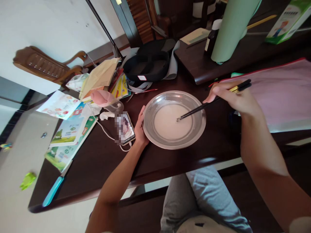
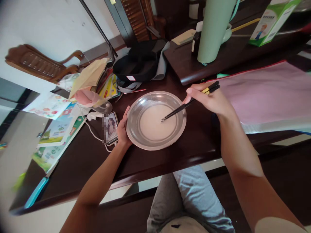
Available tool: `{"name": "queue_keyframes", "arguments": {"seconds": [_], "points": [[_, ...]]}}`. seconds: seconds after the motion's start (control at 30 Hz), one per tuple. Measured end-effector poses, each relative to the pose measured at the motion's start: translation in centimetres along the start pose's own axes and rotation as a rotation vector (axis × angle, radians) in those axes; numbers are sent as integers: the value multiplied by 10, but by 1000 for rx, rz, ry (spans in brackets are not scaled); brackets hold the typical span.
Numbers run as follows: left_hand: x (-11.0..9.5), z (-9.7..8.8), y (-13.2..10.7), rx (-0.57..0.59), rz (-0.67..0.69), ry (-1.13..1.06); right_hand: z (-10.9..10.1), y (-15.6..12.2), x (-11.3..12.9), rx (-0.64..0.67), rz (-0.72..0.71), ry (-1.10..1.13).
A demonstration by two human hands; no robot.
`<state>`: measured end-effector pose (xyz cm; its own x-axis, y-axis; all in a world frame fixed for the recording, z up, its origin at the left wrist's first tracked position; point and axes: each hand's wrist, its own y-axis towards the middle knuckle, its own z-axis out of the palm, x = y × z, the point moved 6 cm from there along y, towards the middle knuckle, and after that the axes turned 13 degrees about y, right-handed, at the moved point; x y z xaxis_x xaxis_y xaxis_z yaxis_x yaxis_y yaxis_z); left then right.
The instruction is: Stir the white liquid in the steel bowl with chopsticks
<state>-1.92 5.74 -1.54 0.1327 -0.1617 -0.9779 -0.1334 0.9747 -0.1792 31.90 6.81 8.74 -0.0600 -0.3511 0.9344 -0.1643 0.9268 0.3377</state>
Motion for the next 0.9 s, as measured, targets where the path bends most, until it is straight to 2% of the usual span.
{"name": "queue_keyframes", "arguments": {"seconds": [0.13,0.2,0.27,0.37,0.43,0.57,0.63,0.7,0.8,0.83,0.9], "points": [[1,0,0,-11,-14,-10,21,-1,-3,186,58,64],[1,0,0,-3,-10,-5,29,-1,-6,228,64,40],[1,0,0,1,-4,-1,24,0,-7,170,49,0],[1,0,0,-11,2,-18,4,1,-3,3,22,-11],[0,0,0,-12,9,-23,-2,0,-1,-14,18,26],[1,0,0,1,10,-1,20,-2,-5,205,72,72],[1,0,1,4,8,6,28,-2,-7,245,71,48],[2,0,1,8,9,9,23,0,-7,164,51,1],[2,0,1,2,11,10,2,1,-4,-21,30,-10],[1,0,1,-2,13,11,-2,1,-2,-41,26,9],[1,0,1,-4,20,15,1,0,-2,16,30,49]]}}
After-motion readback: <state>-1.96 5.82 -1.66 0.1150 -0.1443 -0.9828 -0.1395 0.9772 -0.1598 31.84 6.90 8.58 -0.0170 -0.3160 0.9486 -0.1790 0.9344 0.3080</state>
